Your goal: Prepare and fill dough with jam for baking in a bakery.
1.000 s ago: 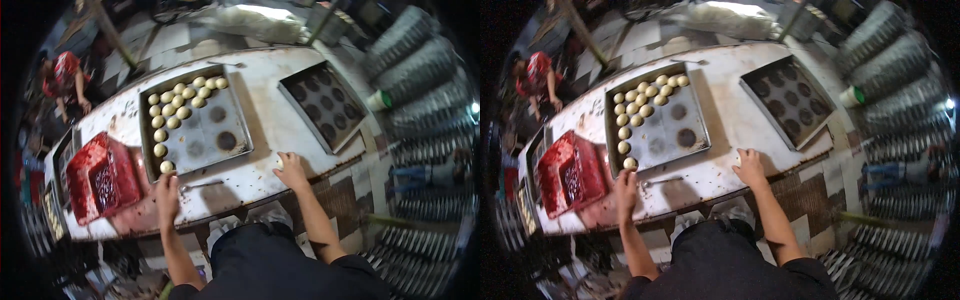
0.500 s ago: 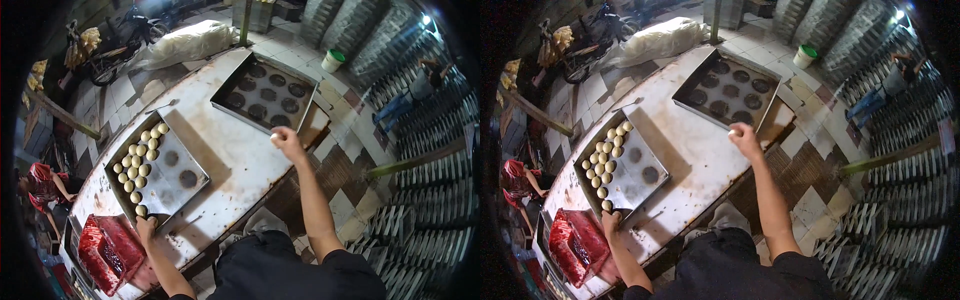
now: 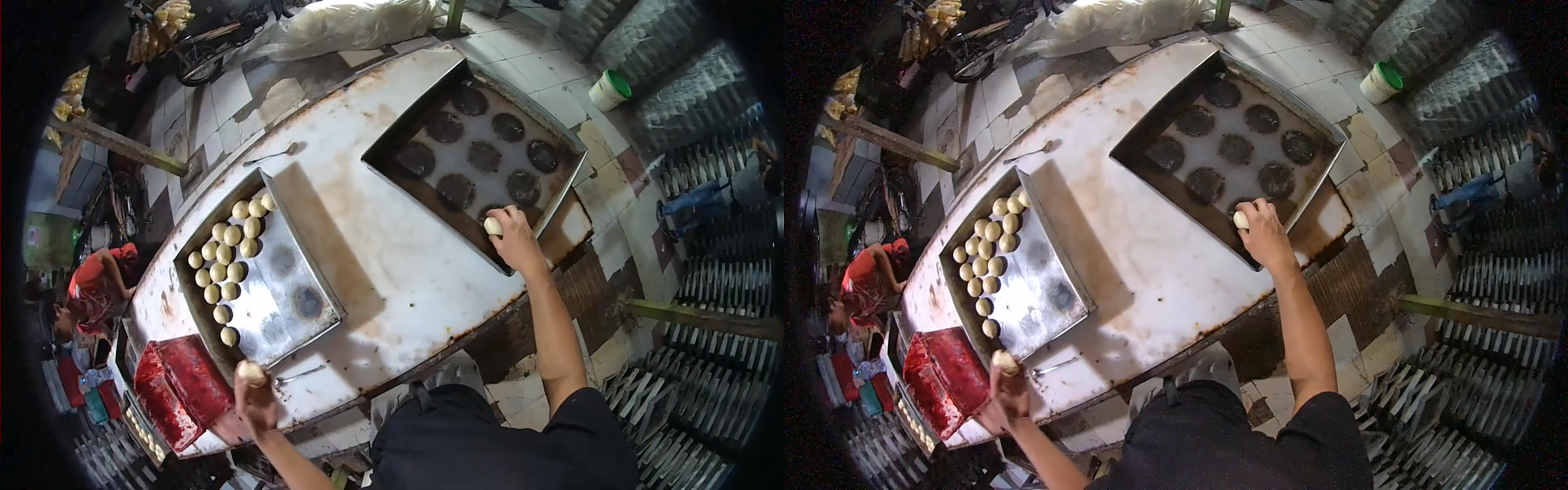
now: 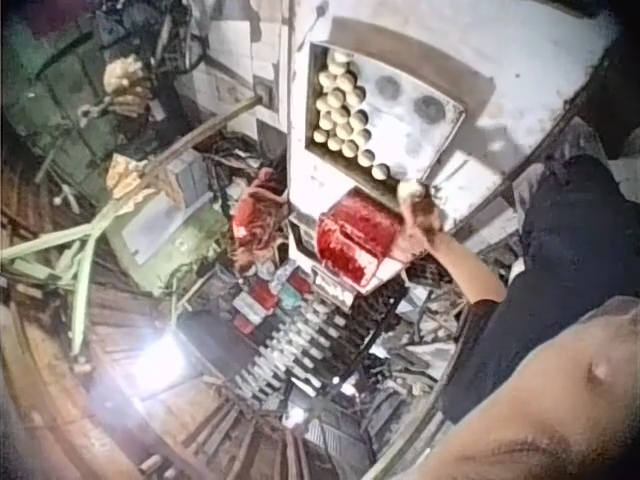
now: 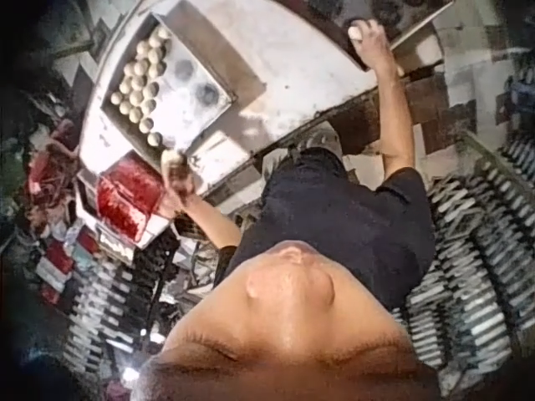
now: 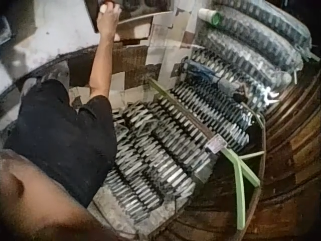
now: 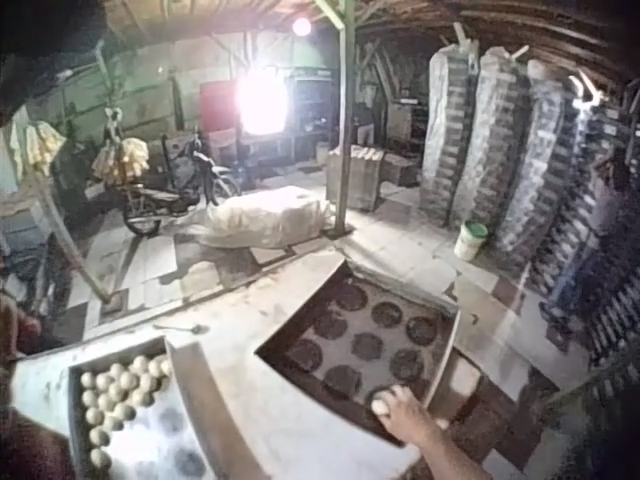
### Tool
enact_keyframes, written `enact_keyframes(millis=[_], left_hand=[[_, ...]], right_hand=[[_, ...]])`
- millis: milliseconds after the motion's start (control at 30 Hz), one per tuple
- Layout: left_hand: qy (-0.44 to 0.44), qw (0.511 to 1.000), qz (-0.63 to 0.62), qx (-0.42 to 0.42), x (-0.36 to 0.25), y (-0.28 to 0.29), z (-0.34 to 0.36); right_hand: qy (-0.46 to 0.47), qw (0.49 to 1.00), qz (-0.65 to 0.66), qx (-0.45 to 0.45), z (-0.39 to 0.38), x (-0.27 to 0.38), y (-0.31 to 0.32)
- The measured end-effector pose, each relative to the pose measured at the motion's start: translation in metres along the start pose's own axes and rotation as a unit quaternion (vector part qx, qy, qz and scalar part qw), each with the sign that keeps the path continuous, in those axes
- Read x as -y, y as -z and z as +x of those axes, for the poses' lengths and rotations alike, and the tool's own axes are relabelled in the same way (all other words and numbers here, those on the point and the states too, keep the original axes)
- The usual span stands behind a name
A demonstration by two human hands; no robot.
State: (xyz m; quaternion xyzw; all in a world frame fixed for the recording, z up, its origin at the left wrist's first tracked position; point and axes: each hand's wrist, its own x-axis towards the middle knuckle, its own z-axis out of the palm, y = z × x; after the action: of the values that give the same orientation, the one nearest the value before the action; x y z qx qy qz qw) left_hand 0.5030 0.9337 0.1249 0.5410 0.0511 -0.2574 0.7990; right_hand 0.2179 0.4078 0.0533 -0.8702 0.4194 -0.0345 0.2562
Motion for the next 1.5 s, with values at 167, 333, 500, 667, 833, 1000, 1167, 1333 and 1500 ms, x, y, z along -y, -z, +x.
enact_keyframes(millis=[167, 333, 500, 667, 833, 1000, 1167, 1333, 1500], left_hand=[[0.056, 0.994, 0.042, 0.088, 0.010, -0.027, -0.021], [0.026, 0.994, 0.054, 0.095, 0.000, 0.053, -0.059], [0.046, 0.998, 0.006, 0.039, 0.010, 0.170, -0.159], [0.029, 0.992, -0.123, -0.026, 0.021, 0.175, -0.209], [-0.012, 0.998, 0.064, -0.020, 0.018, 0.197, -0.206], [-0.015, 0.995, -0.038, -0.086, -0.013, 0.197, -0.183], [0.102, 0.994, -0.050, 0.009, -0.017, 0.179, -0.157], [0.035, 0.988, -0.107, -0.110, -0.039, 0.171, -0.129], [0.115, 0.981, -0.033, -0.153, -0.029, 0.189, -0.134]], right_hand=[[0.048, 0.996, -0.050, -0.058, -0.020, 0.020, -0.003], [0.011, 0.979, -0.084, -0.187, -0.058, 0.048, -0.018], [0.041, 0.960, 0.180, -0.208, -0.191, 0.218, -0.057], [0.444, 0.855, 0.260, -0.061, -0.352, 0.403, -0.164], [0.517, 0.828, 0.217, 0.019, -0.378, 0.473, -0.253], [0.540, 0.811, 0.224, -0.023, -0.378, 0.510, -0.241], [0.528, 0.818, 0.224, 0.048, -0.325, 0.466, -0.238], [0.383, 0.924, -0.014, 0.001, -0.238, 0.397, -0.246], [0.501, 0.861, -0.056, 0.068, -0.200, 0.372, -0.257]])
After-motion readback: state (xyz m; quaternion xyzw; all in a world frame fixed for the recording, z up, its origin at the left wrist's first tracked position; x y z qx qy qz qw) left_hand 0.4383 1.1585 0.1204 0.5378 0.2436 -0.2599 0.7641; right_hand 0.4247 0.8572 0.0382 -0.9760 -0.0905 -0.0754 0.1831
